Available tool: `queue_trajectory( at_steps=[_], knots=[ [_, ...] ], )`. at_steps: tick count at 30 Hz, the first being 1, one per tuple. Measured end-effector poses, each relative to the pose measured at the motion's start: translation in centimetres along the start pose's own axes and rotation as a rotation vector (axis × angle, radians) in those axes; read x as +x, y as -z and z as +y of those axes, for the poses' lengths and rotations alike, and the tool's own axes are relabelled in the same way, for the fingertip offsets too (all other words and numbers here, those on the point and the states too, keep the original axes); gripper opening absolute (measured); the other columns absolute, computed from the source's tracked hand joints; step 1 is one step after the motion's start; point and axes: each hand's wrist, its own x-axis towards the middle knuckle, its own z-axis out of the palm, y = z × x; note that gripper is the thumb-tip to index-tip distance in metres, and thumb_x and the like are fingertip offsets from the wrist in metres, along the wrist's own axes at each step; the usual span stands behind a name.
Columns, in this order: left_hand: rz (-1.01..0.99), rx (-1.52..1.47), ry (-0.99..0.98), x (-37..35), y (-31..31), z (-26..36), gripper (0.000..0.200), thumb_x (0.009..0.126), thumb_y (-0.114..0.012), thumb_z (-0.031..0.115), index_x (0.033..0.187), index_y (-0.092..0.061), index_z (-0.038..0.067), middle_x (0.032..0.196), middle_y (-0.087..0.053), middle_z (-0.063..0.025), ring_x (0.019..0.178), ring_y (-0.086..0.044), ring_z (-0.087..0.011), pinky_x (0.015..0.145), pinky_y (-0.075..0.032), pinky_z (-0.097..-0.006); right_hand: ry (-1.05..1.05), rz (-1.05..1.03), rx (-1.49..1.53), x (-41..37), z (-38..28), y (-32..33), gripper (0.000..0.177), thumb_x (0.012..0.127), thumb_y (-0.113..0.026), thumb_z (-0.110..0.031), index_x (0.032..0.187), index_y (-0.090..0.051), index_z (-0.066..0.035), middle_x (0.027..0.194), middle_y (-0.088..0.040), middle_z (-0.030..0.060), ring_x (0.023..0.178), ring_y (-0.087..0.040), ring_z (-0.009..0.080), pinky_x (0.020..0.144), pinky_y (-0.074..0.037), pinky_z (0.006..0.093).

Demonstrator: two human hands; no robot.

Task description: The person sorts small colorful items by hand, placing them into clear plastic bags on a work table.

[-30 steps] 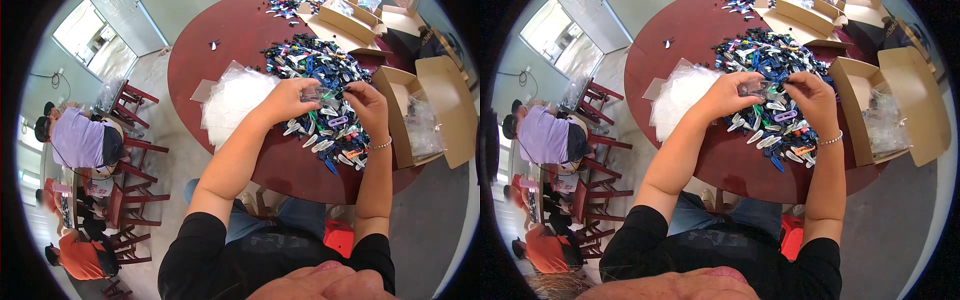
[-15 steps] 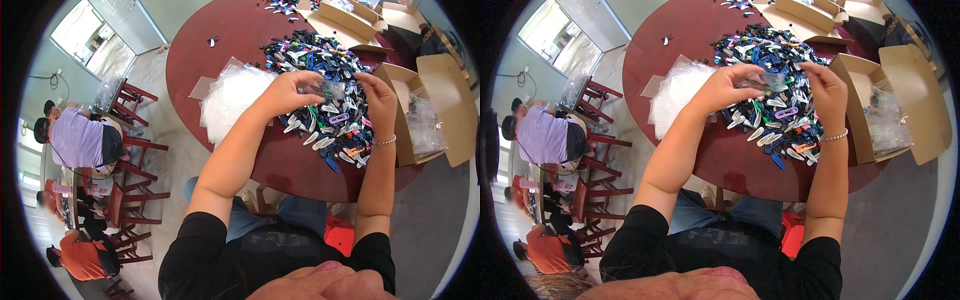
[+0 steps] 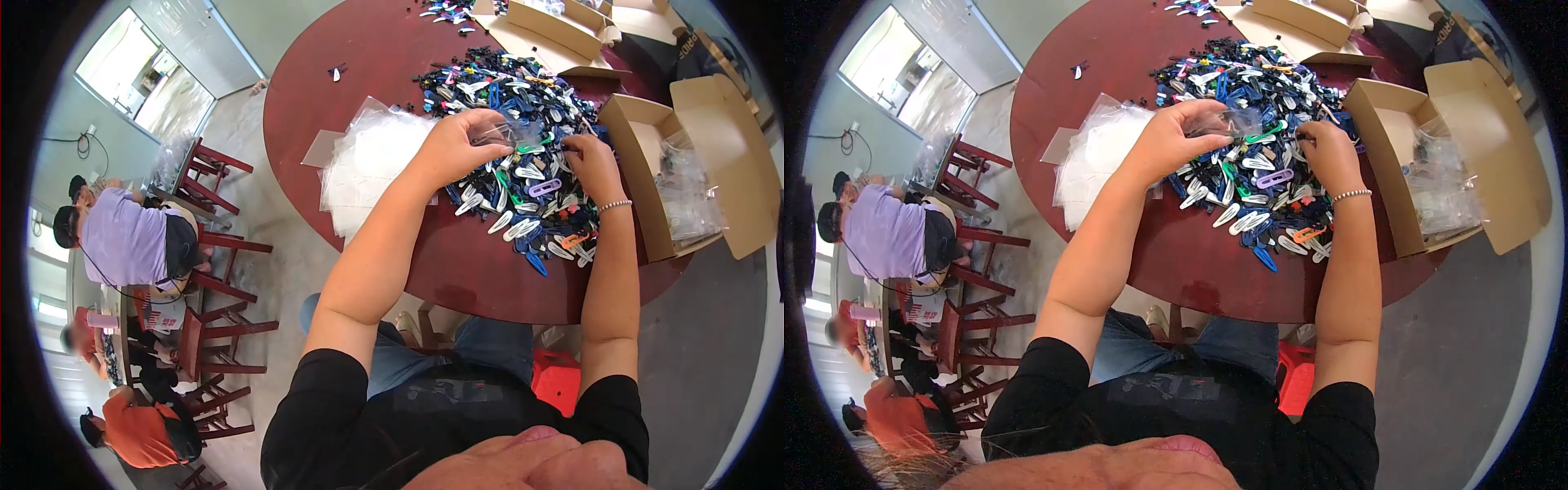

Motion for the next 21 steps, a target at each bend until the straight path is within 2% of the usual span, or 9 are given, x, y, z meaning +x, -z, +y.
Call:
queue_trajectory(
  at_steps=[2, 11, 15, 17, 18, 21],
  knots=[
    [0.002, 0.063, -0.007, 0.1, 0.0, -0.4, 0.047, 0.078, -0.075, 0.007, 0.12, -0.056, -0.002, 0.105, -0.067, -0.0111, 0.1, -0.063, -0.0162, 0.091, -0.048, -0.0298, -0.09, -0.057, 0.046, 0.1, 0.2, -0.2, 0.02, 0.077, -0.065, -0.005, 0.097, -0.066, -0.001, 0.084, -0.066, 0.0159, 0.076, -0.065, 0.03, 0.072, -0.051, 0.0361],
    [-0.012, 0.119, -0.02, 0.2, 0.0, -0.9, 0.047, 0.079, -0.074, 0.007, 0.121, -0.055, -0.002, 0.106, -0.067, -0.0121, 0.1, -0.063, -0.0164, 0.091, -0.048, -0.0298, -0.043, -0.074, -0.149, -0.2, -0.4, 0.4, 0.02, 0.077, -0.063, -0.004, 0.096, -0.066, -0.001, 0.082, -0.066, 0.0166, 0.078, -0.066, 0.0308, 0.073, -0.052, 0.0354],
    [-0.01, 0.172, -0.041, 0.2, 0.0, -0.9, 0.048, 0.078, -0.074, 0.006, 0.121, -0.055, -0.001, 0.105, -0.067, -0.0116, 0.1, -0.064, -0.0159, 0.091, -0.048, -0.0298, -0.121, -0.068, -0.038, -0.1, 0.1, 0.3, 0.018, 0.077, -0.064, -0.004, 0.095, -0.067, -0.001, 0.083, -0.067, 0.0166, 0.077, -0.067, 0.0283, 0.072, -0.053, 0.0347],
    [-0.01, 0.176, -0.045, 0.2, -0.1, -1.0, 0.047, 0.078, -0.074, 0.006, 0.121, -0.055, -0.001, 0.105, -0.067, -0.0113, 0.1, -0.064, -0.0158, 0.091, -0.048, -0.0299, -0.196, -0.003, 0.082, 0.0, 0.2, 0.3, 0.018, 0.077, -0.067, -0.004, 0.094, -0.067, 0.001, 0.081, -0.068, 0.0135, 0.073, -0.067, 0.0215, 0.069, -0.053, 0.0314],
    [-0.007, 0.19, -0.061, 0.2, -0.1, -1.1, 0.047, 0.078, -0.074, 0.006, 0.121, -0.055, -0.001, 0.105, -0.068, -0.0113, 0.099, -0.064, -0.0157, 0.091, -0.048, -0.0299, -0.194, -0.004, 0.082, 0.1, -0.1, 0.5, 0.018, 0.077, -0.067, -0.004, 0.094, -0.067, 0.001, 0.081, -0.068, 0.0135, 0.073, -0.067, 0.0215, 0.069, -0.053, 0.0314],
    [0.01, 0.245, -0.102, 0.2, -0.1, -1.5, 0.048, 0.077, -0.074, 0.006, 0.121, -0.056, -0.001, 0.103, -0.068, -0.0111, 0.097, -0.064, -0.0156, 0.089, -0.049, -0.0297, -0.201, 0.034, 0.445, 0.3, -1.9, 1.7, 0.016, 0.08, -0.068, -0.003, 0.095, -0.066, 0.003, 0.079, -0.065, 0.0026, 0.073, -0.061, 0.0078, 0.067, -0.05, 0.0222]
  ],
)
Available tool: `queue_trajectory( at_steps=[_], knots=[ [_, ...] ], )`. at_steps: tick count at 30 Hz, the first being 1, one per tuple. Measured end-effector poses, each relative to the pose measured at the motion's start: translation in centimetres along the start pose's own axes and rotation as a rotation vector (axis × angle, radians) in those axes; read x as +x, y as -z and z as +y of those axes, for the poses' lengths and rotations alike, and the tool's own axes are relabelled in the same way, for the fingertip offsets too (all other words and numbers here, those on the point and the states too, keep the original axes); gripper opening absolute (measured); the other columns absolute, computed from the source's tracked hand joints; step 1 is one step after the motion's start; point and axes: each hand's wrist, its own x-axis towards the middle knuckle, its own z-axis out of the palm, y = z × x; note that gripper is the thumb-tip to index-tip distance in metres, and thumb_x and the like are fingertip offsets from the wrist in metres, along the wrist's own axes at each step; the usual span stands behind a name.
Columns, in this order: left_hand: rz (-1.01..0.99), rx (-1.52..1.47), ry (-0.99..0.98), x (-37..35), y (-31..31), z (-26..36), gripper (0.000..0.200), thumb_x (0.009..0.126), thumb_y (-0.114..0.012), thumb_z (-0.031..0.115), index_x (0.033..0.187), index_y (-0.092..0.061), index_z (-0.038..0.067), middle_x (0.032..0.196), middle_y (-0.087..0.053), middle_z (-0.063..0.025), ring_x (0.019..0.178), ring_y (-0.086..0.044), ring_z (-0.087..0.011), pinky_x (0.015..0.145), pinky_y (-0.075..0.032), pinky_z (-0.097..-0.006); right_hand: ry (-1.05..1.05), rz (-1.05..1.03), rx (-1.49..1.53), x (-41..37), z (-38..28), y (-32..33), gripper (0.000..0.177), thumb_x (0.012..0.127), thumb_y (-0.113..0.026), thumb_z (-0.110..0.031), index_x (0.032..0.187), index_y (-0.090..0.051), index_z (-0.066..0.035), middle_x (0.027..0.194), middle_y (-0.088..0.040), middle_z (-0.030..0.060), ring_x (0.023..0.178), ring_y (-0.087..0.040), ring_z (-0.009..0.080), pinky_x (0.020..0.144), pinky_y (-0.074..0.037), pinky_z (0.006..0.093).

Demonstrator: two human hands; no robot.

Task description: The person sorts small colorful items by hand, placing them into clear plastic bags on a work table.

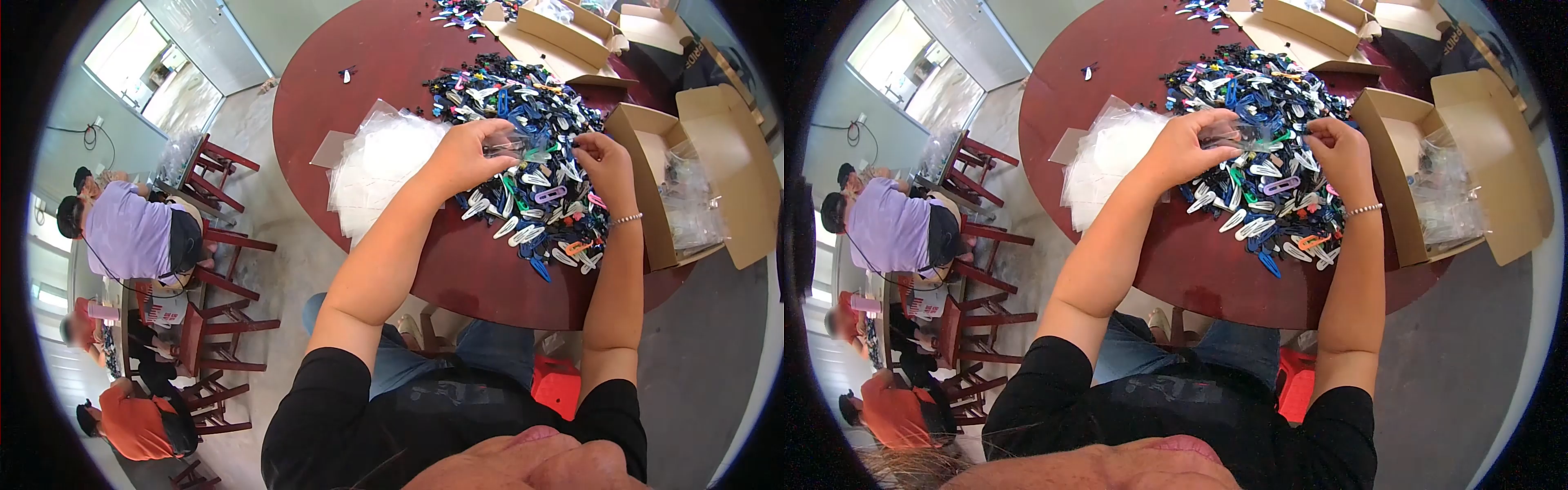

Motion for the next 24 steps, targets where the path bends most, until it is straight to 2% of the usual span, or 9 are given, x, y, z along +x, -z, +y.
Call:
queue_trajectory(
  at_steps=[4, 7, 11, 13, 15, 17, 19, 23, 24],
  knots=[
    [0.009, 0.19, -0.082, -0.2, 0.1, 0.7, 0.05, 0.075, -0.076, 0.009, 0.121, -0.057, 0.0, 0.102, -0.069, -0.0104, 0.094, -0.065, -0.0153, 0.087, -0.05, -0.0291, 0.101, -0.087, 0.271, -1.1, -2.7, -1.2, 0.018, 0.082, -0.068, 0.002, 0.1, -0.066, 0.001, 0.084, -0.064, 0.0011, 0.076, -0.058, 0.0052, 0.067, -0.047, 0.0189],
    [-0.011, 0.161, -0.041, -0.2, 0.1, 1.2, 0.052, 0.074, -0.077, 0.011, 0.12, -0.058, 0.001, 0.102, -0.069, -0.0095, 0.094, -0.065, -0.0151, 0.086, -0.05, -0.029, 0.207, -0.178, 0.156, -2.0, -4.8, -2.2, 0.021, 0.081, -0.068, 0.002, 0.102, -0.066, 0.0, 0.089, -0.063, 0.0007, 0.076, -0.056, 0.0053, 0.067, -0.047, 0.0187],
    [-0.018, 0.114, -0.016, -0.2, 0.1, 1.2, 0.05, 0.075, -0.076, 0.011, 0.12, -0.058, 0.001, 0.102, -0.068, -0.0088, 0.093, -0.064, -0.0144, 0.086, -0.05, -0.0283, 0.254, -0.036, 0.169, -1.9, -4.9, -2.5, 0.019, 0.083, -0.066, 0.0, 0.102, -0.067, -0.002, 0.096, -0.062, 0.0017, 0.079, -0.055, 0.0058, 0.067, -0.046, 0.0196],
    [-0.024, -0.069, 0.038, 0.0, 0.0, 0.9, 0.049, 0.076, -0.076, 0.01, 0.121, -0.057, 0.0, 0.1, -0.067, -0.007, 0.093, -0.063, -0.0132, 0.086, -0.049, -0.0277, 0.318, 0.005, 0.136, -1.5, -3.9, -2.3, 0.02, 0.087, -0.064, -0.003, 0.106, -0.065, -0.001, 0.098, -0.062, 0.0017, 0.08, -0.054, 0.0059, 0.067, -0.045, 0.0194],
    [-0.007, -0.1, 0.048, 0.0, 0.1, 1.1, 0.049, 0.077, -0.075, 0.009, 0.121, -0.056, 0.0, 0.099, -0.067, -0.0063, 0.094, -0.063, -0.0127, 0.086, -0.049, -0.0274, 0.248, 0.022, 0.322, -1.2, -3.5, -2.4, 0.022, 0.09, -0.061, -0.006, 0.112, -0.063, -0.002, 0.099, -0.062, 0.0018, 0.082, -0.054, 0.0054, 0.066, -0.044, 0.0185],
    [0.01, -0.133, 0.056, -0.1, 0.0, 1.2, 0.049, 0.078, -0.075, 0.008, 0.122, -0.056, 0.0, 0.098, -0.066, -0.0056, 0.094, -0.062, -0.0122, 0.086, -0.049, -0.0271, 0.149, 0.075, 0.334, -1.4, -4.4, -2.8, 0.021, 0.09, -0.062, -0.009, 0.107, -0.063, 0.002, 0.09, -0.065, 0.0041, 0.075, -0.058, 0.0068, 0.067, -0.049, 0.0212],
    [0.048, -0.13, 0.032, 0.0, -0.1, 0.9, 0.055, 0.075, -0.077, 0.011, 0.124, -0.055, 0.002, 0.099, -0.065, -0.0052, 0.093, -0.062, -0.0118, 0.086, -0.049, -0.0268, -0.242, -0.086, 0.509, -1.7, -5.3, -3.0, 0.022, 0.09, -0.063, -0.013, 0.106, -0.062, 0.002, 0.086, -0.066, 0.0046, 0.072, -0.059, 0.0061, 0.065, -0.049, 0.021],
    [0.031, 0.015, -0.036, -0.3, -0.4, 1.2, 0.063, 0.072, -0.081, 0.019, 0.127, -0.054, 0.005, 0.105, -0.062, -0.0082, 0.097, -0.06, -0.0149, 0.087, -0.048, -0.029, -0.155, -0.137, 0.493, -1.6, -4.0, -3.3, 0.021, 0.091, -0.061, -0.012, 0.108, -0.061, -0.001, 0.082, -0.064, 0.0015, 0.069, -0.058, 0.0053, 0.063, -0.047, 0.0188],
    [0.028, 0.108, -0.125, -0.4, -0.4, 1.5, 0.067, 0.07, -0.082, 0.022, 0.128, -0.053, 0.005, 0.107, -0.061, -0.0096, 0.099, -0.059, -0.0177, 0.088, -0.047, -0.0306, -0.078, -0.104, 0.438, -1.2, -3.2, -2.9, 0.02, 0.09, -0.062, -0.011, 0.107, -0.061, -0.001, 0.081, -0.064, 0.0004, 0.068, -0.056, 0.0047, 0.061, -0.045, 0.0183]
  ],
)
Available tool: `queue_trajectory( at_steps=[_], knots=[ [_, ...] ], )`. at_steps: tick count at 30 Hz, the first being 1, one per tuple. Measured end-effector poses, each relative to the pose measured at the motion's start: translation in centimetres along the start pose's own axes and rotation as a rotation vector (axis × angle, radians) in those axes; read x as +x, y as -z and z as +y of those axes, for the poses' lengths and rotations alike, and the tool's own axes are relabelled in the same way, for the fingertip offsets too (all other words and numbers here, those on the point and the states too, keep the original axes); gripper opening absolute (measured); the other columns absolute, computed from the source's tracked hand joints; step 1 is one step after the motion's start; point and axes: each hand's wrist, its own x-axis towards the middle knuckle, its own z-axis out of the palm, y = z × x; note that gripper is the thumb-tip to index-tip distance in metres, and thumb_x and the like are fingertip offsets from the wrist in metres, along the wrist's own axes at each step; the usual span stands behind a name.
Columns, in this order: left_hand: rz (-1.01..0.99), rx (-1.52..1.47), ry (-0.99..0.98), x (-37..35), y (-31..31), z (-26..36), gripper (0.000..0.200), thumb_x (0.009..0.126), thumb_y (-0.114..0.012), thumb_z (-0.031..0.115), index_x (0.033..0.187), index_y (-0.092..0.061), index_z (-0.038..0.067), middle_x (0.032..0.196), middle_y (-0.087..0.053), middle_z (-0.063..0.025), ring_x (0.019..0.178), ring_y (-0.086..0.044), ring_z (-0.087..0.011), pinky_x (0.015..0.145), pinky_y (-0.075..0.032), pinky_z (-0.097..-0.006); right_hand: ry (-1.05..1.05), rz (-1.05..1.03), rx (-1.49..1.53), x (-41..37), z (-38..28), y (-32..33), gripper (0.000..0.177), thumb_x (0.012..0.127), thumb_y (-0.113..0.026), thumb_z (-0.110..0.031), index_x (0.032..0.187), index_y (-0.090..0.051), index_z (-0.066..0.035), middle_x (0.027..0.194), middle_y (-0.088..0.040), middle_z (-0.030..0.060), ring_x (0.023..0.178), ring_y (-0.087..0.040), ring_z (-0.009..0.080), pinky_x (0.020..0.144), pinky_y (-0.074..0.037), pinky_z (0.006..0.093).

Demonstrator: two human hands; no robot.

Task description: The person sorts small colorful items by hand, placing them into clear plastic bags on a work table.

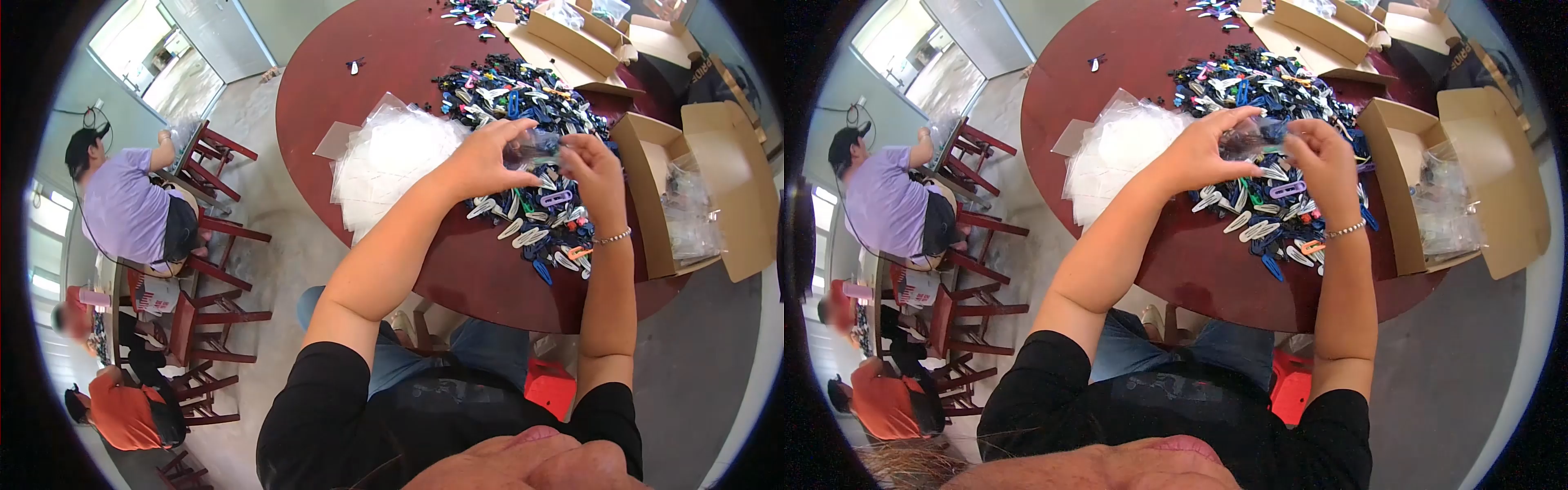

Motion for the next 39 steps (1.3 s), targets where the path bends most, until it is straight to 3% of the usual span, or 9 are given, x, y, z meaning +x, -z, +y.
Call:
queue_trajectory(
  at_steps=[3, 10, 22, 25, 27, 28, 29, 34, 39],
  knots=[
    [0.033, 0.122, -0.161, 0.1, -0.1, -0.6, 0.072, 0.069, -0.081, 0.029, 0.13, -0.051, 0.005, 0.113, -0.057, -0.0135, 0.104, -0.057, -0.0242, 0.09, -0.045, -0.0335, 0.011, 0.099, -0.109, 0.4, -1.1, 2.7, 0.014, 0.09, -0.062, -0.011, 0.098, -0.064, 0.0, 0.078, -0.062, -0.002, 0.065, -0.053, 0.0037, 0.059, -0.042, 0.017],
    [0.066, 0.122, -0.087, 0.2, 0.2, -1.2, 0.053, 0.075, -0.077, 0.028, 0.119, -0.06, 0.003, 0.106, -0.063, -0.0091, 0.094, -0.062, -0.0166, 0.074, -0.047, -0.0277, 0.067, 0.24, -0.258, 1.9, -4.1, 12.0, 0.015, 0.091, -0.063, -0.015, 0.097, -0.068, -0.002, 0.073, -0.058, -0.0058, 0.059, -0.046, 0.0006, 0.054, -0.035, 0.0158],
    [-0.042, 0.094, 0.046, 0.1, 0.4, -0.1, 0.043, 0.079, -0.074, 0.021, 0.116, -0.062, 0.003, 0.109, -0.065, -0.0067, 0.098, -0.062, -0.0143, 0.079, -0.048, -0.0278, -0.132, 0.463, -0.456, 3.0, 0.2, 27.7, 0.015, 0.086, -0.063, -0.012, 0.09, -0.069, 0.001, 0.067, -0.058, -0.0012, 0.058, -0.049, 0.0034, 0.051, -0.038, 0.0174],
    [-0.056, 0.101, 0.062, 0.1, 0.3, -0.2, 0.043, 0.079, -0.074, 0.021, 0.116, -0.062, 0.003, 0.109, -0.065, -0.0063, 0.098, -0.062, -0.014, 0.079, -0.048, -0.0279, -0.264, 0.565, -0.59, 3.1, 4.5, 31.4, 0.019, 0.081, -0.065, -0.015, 0.09, -0.07, 0.001, 0.073, -0.067, 0.0065, 0.061, -0.06, 0.0128, 0.056, -0.047, 0.0254],
    [-0.059, 0.098, 0.067, 0.2, 0.3, -0.3, 0.042, 0.079, -0.074, 0.021, 0.115, -0.062, 0.002, 0.107, -0.065, -0.0062, 0.098, -0.062, -0.014, 0.079, -0.048, -0.0279, -0.33, 0.56, -1.273, 2.6, 5.9, 32.8, 0.025, 0.076, -0.065, -0.018, 0.092, -0.071, -0.001, 0.087, -0.071, 0.0151, 0.077, -0.068, 0.0272, 0.071, -0.053, 0.0363],
    [-0.061, 0.108, 0.062, 0.2, 0.3, -0.3, 0.042, 0.079, -0.074, 0.021, 0.115, -0.063, 0.002, 0.106, -0.065, -0.0062, 0.098, -0.062, -0.0142, 0.079, -0.048, -0.028, -0.445, 0.515, -1.314, 2.3, 6.3, 33.2, 0.029, 0.074, -0.063, -0.02, 0.097, -0.071, -0.004, 0.097, -0.068, 0.018, 0.092, -0.066, 0.0351, 0.084, -0.051, 0.0414],
    [-0.063, 0.118, 0.058, 0.1, 0.3, -0.2, 0.041, 0.079, -0.074, 0.021, 0.114, -0.063, 0.002, 0.105, -0.066, -0.0063, 0.098, -0.062, -0.0144, 0.079, -0.048, -0.028, -0.447, 0.515, -1.314, 1.9, 6.7, 33.6, 0.029, 0.074, -0.063, -0.02, 0.097, -0.071, -0.004, 0.097, -0.068, 0.018, 0.092, -0.066, 0.0351, 0.084, -0.051, 0.0414],
    [-0.069, 0.108, 0.048, 0.0, 0.3, 0.4, 0.041, 0.078, -0.074, 0.021, 0.113, -0.063, 0.002, 0.104, -0.066, -0.0063, 0.095, -0.062, -0.0147, 0.078, -0.048, -0.0277, -0.292, 0.689, -1.376, 0.8, 6.2, 33.5, 0.032, 0.078, -0.06, -0.022, 0.101, -0.07, -0.003, 0.095, -0.069, 0.0186, 0.089, -0.067, 0.0297, 0.082, -0.052, 0.0379],
    [-0.015, 0.17, -0.06, 0.2, 0.6, -0.7, 0.04, 0.079, -0.073, 0.023, 0.113, -0.064, 0.004, 0.095, -0.067, -0.0062, 0.084, -0.062, -0.0145, 0.072, -0.048, -0.0279, -0.006, 0.612, -1.347, 2.0, 1.8, 28.5, 0.031, 0.084, -0.06, -0.025, 0.106, -0.068, -0.005, 0.098, -0.069, 0.017, 0.091, -0.067, 0.0298, 0.082, -0.051, 0.0381]
  ],
)
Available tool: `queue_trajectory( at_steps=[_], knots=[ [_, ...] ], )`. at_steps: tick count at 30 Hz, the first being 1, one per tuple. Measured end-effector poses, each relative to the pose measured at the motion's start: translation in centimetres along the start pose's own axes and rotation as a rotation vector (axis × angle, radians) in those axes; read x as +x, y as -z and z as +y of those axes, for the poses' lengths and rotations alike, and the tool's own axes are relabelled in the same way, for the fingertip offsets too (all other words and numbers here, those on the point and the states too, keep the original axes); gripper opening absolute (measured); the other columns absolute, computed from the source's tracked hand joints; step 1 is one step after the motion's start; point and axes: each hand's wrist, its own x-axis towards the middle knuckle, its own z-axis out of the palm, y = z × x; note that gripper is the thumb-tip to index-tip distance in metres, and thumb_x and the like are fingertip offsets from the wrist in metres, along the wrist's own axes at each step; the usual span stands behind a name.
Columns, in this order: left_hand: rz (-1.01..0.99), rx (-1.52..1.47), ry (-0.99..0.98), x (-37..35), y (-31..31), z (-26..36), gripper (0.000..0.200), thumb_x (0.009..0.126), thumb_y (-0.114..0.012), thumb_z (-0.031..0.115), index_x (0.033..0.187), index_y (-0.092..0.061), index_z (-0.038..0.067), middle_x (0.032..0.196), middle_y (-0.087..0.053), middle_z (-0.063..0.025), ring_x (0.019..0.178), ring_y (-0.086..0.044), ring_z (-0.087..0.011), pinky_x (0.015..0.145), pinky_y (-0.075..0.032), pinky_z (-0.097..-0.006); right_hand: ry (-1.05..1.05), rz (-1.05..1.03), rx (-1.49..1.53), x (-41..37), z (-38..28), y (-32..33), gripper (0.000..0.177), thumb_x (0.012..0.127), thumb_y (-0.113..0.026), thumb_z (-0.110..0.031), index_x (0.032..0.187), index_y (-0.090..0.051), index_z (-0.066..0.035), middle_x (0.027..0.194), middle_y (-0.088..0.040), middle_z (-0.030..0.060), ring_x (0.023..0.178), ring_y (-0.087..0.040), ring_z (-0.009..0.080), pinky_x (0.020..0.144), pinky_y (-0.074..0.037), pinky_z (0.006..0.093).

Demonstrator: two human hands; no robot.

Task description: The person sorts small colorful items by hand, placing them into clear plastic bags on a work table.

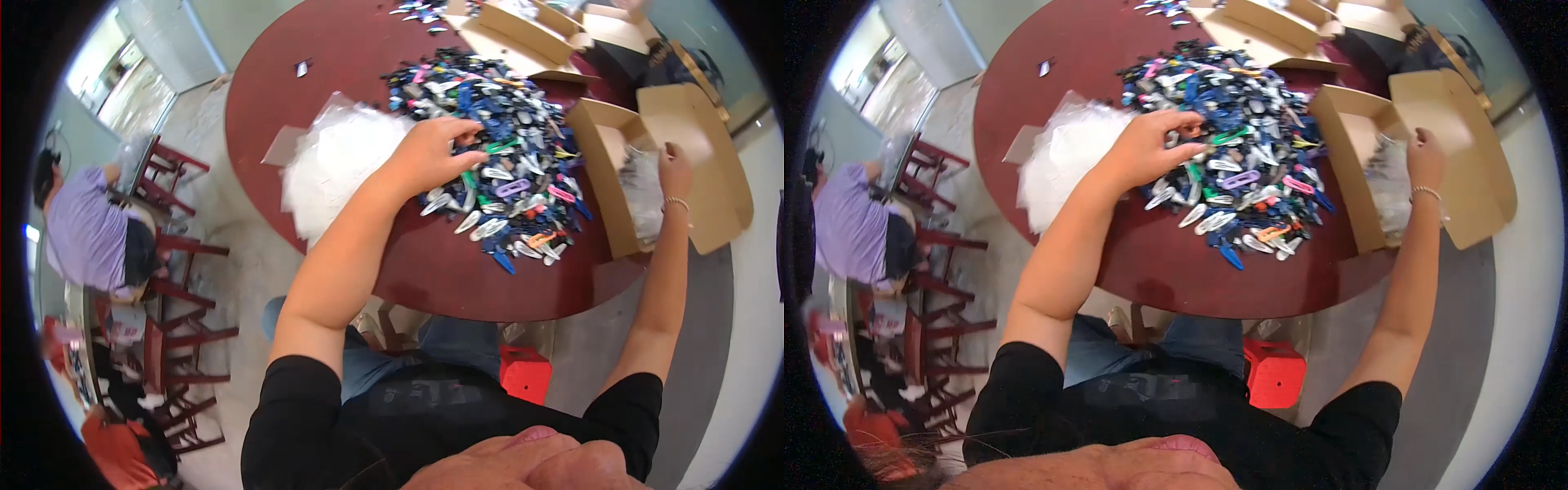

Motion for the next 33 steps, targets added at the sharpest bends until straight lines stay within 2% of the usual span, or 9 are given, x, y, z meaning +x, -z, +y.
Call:
queue_trajectory(
  at_steps=[5, 7, 9, 10, 14, 19, 24, 26, 33],
  knots=[
    [0.256, -0.248, 0.226, 0.2, 1.3, -0.8, 0.03, 0.083, -0.07, 0.021, 0.103, -0.067, 0.0, 0.09, -0.07, -0.006, 0.08, -0.062, -0.0114, 0.073, -0.049, -0.0257, 0.264, -0.035, 0.478, -5.8, -16.4, 4.6, 0.019, 0.09, -0.061, -0.016, 0.103, -0.067, -0.003, 0.095, -0.07, 0.0116, 0.083, -0.068, 0.0202, 0.076, -0.052, 0.0313],
    [0.399, -0.416, 0.278, 0.4, 2.0, -1.8, 0.023, 0.085, -0.068, 0.017, 0.101, -0.068, -0.001, 0.089, -0.069, -0.0037, 0.08, -0.06, -0.0073, 0.072, -0.048, -0.0222, 0.593, -0.005, 0.61, -8.8, -21.5, 4.2, 0.016, 0.087, -0.063, -0.007, 0.101, -0.067, -0.003, 0.095, -0.069, 0.0113, 0.085, -0.067, 0.023, 0.078, -0.052, 0.0323],
    [0.518, -0.516, 0.278, 0.6, 2.5, -2.7, 0.019, 0.088, -0.064, 0.014, 0.099, -0.067, -0.001, 0.088, -0.069, -0.0047, 0.077, -0.061, -0.0079, 0.07, -0.047, -0.022, 0.785, -0.151, 0.697, -12.3, -26.6, 4.4, 0.017, 0.078, -0.067, 0.0, 0.095, -0.067, -0.001, 0.102, -0.066, 0.0139, 0.098, -0.063, 0.0291, 0.084, -0.05, 0.0337],
    [0.557, -0.586, 0.301, 0.7, 2.7, -2.9, 0.018, 0.089, -0.062, 0.014, 0.098, -0.067, -0.001, 0.088, -0.069, -0.0052, 0.076, -0.061, -0.0084, 0.069, -0.047, -0.0223, 0.812, -0.253, 0.754, -13.7, -28.5, 3.8, 0.017, 0.077, -0.069, -0.001, 0.094, -0.067, -0.001, 0.103, -0.065, 0.0132, 0.097, -0.063, 0.0282, 0.084, -0.05, 0.0349],
    [0.638, -0.75, 0.368, 0.7, 3.3, -3.1, 0.016, 0.09, -0.06, 0.014, 0.095, -0.067, 0.0, 0.088, -0.069, -0.0057, 0.074, -0.061, -0.0091, 0.066, -0.047, -0.0228, 1.06, -0.195, 0.668, -16.3, -34.7, 1.6, 0.024, 0.078, -0.064, -0.002, 0.102, -0.064, -0.001, 0.108, -0.062, 0.0113, 0.1, -0.059, 0.0284, 0.087, -0.049, 0.0367],
    [0.662, -0.772, 0.375, 0.8, 3.1, -4.5, 0.016, 0.089, -0.061, 0.014, 0.093, -0.066, 0.0, 0.085, -0.069, -0.0056, 0.072, -0.061, -0.009, 0.063, -0.046, -0.0224, 1.136, -0.051, 0.329, -15.7, -37.4, -2.2, 0.021, 0.081, -0.052, -0.006, 0.097, -0.065, -0.003, 0.103, -0.062, 0.0085, 0.103, -0.057, 0.0245, 0.097, -0.042, 0.0406],
    [0.673, -0.765, 0.399, 1.0, 2.7, -4.9, 0.014, 0.087, -0.063, 0.013, 0.09, -0.066, -0.001, 0.081, -0.068, -0.0049, 0.071, -0.06, -0.0085, 0.063, -0.046, -0.0226, 1.131, -0.005, 0.361, -14.8, -36.6, -3.5, 0.011, 0.081, -0.054, -0.007, 0.087, -0.063, -0.006, 0.094, -0.062, 0.0055, 0.094, -0.058, 0.0241, 0.098, -0.041, 0.0427],
    [0.676, -0.784, 0.403, 1.1, 2.5, -5.1, 0.014, 0.087, -0.064, 0.013, 0.089, -0.066, -0.001, 0.08, -0.067, -0.0048, 0.071, -0.059, -0.0085, 0.064, -0.046, -0.0225, 1.071, -0.012, 0.432, -14.7, -36.0, -3.3, 0.001, 0.08, -0.058, -0.007, 0.08, -0.058, -0.006, 0.087, -0.061, 0.0063, 0.086, -0.058, 0.0261, 0.096, -0.043, 0.0428],
    [0.63, -0.664, 0.375, 1.2, 1.1, -6.6, 0.019, 0.082, -0.067, 0.018, 0.08, -0.069, -0.001, 0.07, -0.065, -0.0043, 0.063, -0.056, -0.0083, 0.057, -0.045, -0.0259, 0.908, -0.252, 0.68, -14.8, -33.5, -0.8, 0.015, 0.07, -0.069, 0.001, 0.073, -0.054, -0.002, 0.078, -0.059, 0.0107, 0.077, -0.058, 0.0296, 0.074, -0.047, 0.0376]
  ],
)
